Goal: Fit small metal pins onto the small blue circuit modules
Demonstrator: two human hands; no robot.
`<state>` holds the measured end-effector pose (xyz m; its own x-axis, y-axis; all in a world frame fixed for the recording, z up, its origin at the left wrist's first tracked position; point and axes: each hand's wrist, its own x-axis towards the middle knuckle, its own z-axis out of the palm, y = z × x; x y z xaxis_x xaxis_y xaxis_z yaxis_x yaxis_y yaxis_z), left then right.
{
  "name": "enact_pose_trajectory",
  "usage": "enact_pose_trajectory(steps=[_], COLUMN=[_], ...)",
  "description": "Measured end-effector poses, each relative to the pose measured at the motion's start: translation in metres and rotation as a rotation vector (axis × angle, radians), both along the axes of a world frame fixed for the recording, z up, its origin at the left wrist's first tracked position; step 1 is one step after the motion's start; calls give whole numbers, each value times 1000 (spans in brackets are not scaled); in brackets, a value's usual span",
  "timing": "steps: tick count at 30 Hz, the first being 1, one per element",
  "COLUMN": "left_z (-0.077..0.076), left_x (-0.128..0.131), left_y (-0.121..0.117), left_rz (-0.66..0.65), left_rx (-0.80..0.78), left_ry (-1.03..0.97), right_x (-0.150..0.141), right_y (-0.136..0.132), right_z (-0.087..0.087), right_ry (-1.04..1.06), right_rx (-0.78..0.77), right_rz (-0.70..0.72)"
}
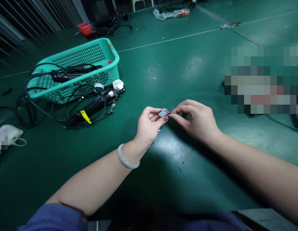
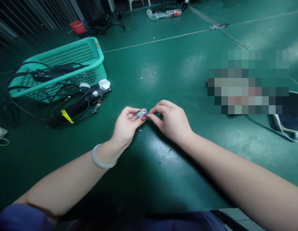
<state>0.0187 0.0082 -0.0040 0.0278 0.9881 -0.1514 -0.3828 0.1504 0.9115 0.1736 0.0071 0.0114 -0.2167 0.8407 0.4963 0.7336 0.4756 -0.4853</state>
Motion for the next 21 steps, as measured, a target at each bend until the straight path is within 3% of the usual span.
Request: enact_pose_trajectory(steps=[15,21], left_z=[-2,3], left_x=[-2,-2], left_y=[0,-1], left_rz=[-103,-146], left_rx=[-6,-166], left_ry=[-42,-126], right_x=[3,4], right_y=[-1,-1], right_z=[-2,3], right_ry=[-181,-264], right_rx=[271,180], right_rz=[-4,50])
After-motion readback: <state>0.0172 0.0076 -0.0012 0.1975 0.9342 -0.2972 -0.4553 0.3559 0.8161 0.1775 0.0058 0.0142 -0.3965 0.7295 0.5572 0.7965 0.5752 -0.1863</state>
